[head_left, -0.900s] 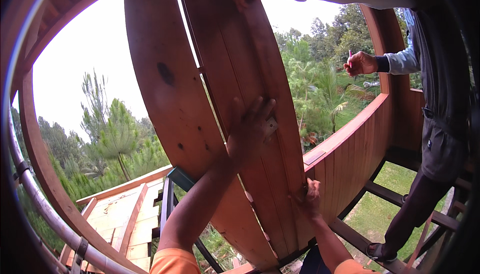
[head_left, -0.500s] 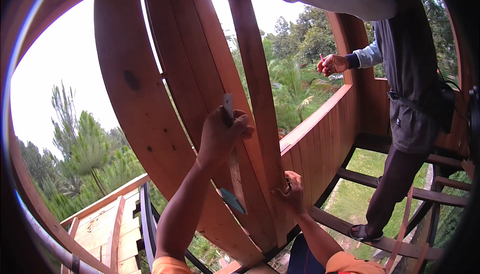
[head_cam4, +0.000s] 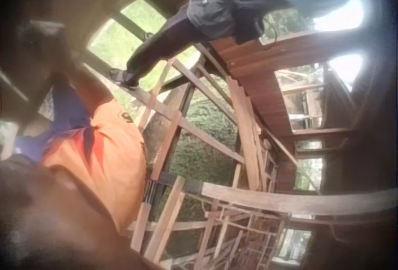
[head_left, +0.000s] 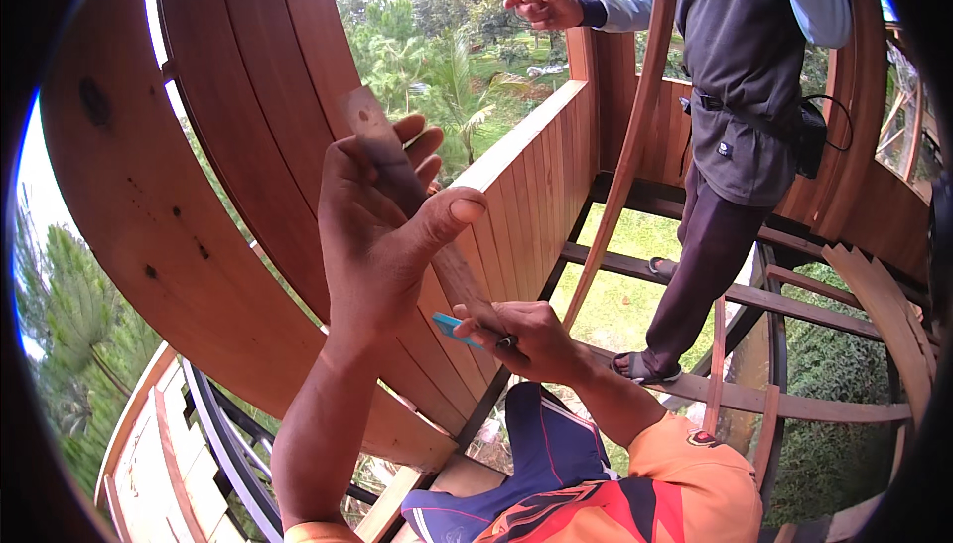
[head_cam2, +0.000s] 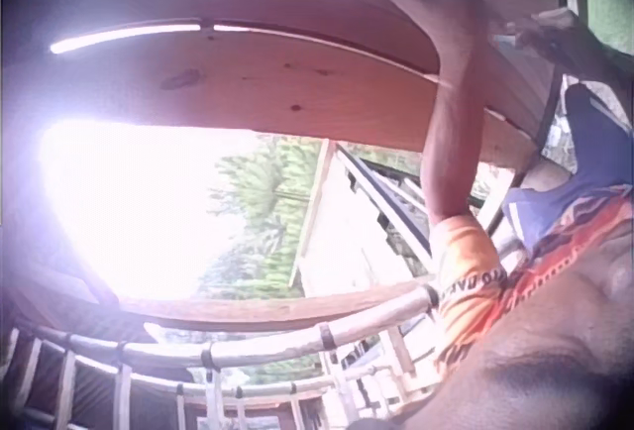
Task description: The person measures and marks curved wooden panels on a roof structure using a square and pencil, then positions and secures the panels with metal brackets. The person works on scaffolding and uses hand tools to align and fasten the panels.
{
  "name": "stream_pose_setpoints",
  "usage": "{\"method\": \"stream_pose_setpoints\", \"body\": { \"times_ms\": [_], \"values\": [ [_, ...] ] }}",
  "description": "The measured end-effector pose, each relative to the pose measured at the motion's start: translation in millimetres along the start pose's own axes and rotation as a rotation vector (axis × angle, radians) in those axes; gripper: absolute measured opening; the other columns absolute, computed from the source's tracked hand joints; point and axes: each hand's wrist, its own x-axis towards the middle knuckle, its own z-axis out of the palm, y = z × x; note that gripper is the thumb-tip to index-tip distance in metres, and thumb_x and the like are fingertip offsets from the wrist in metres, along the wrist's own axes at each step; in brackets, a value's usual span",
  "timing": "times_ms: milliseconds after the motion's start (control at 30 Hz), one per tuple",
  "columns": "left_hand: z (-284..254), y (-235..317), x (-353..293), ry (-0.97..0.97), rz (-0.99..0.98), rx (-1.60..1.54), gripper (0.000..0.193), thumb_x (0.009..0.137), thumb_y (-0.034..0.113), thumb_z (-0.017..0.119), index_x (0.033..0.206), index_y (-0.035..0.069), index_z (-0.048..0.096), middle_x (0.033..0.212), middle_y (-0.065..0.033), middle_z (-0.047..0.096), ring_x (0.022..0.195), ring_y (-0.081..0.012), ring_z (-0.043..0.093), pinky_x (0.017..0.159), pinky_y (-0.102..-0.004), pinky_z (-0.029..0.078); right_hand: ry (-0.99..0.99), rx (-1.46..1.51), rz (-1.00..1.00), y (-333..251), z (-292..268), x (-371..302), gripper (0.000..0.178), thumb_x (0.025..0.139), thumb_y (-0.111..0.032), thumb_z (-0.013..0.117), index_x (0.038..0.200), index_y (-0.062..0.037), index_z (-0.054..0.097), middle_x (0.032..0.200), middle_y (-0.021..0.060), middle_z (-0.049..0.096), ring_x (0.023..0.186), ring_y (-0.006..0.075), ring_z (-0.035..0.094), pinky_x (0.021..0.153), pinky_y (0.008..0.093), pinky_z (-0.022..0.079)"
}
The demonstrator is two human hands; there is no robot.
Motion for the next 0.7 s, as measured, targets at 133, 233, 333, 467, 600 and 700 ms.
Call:
{"method": "stream_pose_setpoints", "body": {
  "times_ms": [133,233,333,467,600,700],
  "values": [
    [-27,21,-28,0.109,0.117,0.176,0.118,0.064,0.054,0.095,0.152,0.002,0.036,0.151,-0.0268,0.042,0.132,-0.0363,0.056,0.112,-0.0488,0.043,0.147,-0.047,0.331,31,-66,26,0.037,0.105,-0.032,0.059,0.107,0.0015,0.073,0.096,0.0089,0.078,0.099,0.0156,0.072,0.086,0.0328,0.055],
    [-48,66,-90,0.241,0.207,0.494,0.103,0.074,0.062,0.084,0.148,0.002,0.042,0.151,-0.0273,0.043,0.130,-0.0352,0.058,0.111,-0.0446,0.044,0.345,-0.176,0.264,59,-92,49,0.033,0.103,-0.030,0.062,0.116,-0.0004,0.071,0.089,0.0075,0.078,0.083,0.0161,0.073,0.077,0.0325,0.056],
    [-103,110,-172,0.348,0.262,0.853,0.082,0.094,0.062,0.062,0.147,0.002,0.044,0.154,-0.0299,0.040,0.127,-0.0347,0.060,0.110,-0.0450,0.047,0.341,-0.126,0.211,75,-74,69,0.031,0.103,-0.028,0.061,0.114,-0.0007,0.072,0.090,0.0081,0.078,0.085,0.0160,0.073,0.079,0.0332,0.055],
    [-168,127,-285,0.676,0.294,0.970,0.053,0.103,0.041,0.054,0.139,0.001,0.052,0.147,-0.0288,0.049,0.124,-0.0318,0.062,0.109,-0.0440,0.048,0.428,-0.199,0.267,78,-94,52,0.029,0.105,-0.025,0.060,0.119,-0.0016,0.070,0.098,0.0043,0.077,0.086,0.0093,0.065,0.079,0.0282,0.050],
    [-167,202,-329,0.865,0.527,1.503,0.037,0.106,0.024,0.050,0.125,-0.008,0.054,0.135,-0.0304,0.057,0.113,-0.0368,0.068,0.107,-0.0456,0.051,0.519,-0.186,0.152,87,-120,58,0.032,0.108,-0.018,0.053,0.128,0.0042,0.063,0.122,0.0094,0.071,0.107,0.0128,0.062,0.098,0.0281,0.045],
    [-151,261,-346,0.858,0.688,1.893,0.032,0.105,0.017,0.049,0.118,-0.012,0.055,0.124,-0.0327,0.062,0.108,-0.0391,0.069,0.102,-0.0454,0.057,0.335,-0.715,0.019,119,-170,47,0.027,0.100,-0.014,0.059,0.122,0.0003,0.067,0.121,0.0106,0.073,0.103,0.0227,0.068,0.095,0.0318,0.051]
  ]
}}
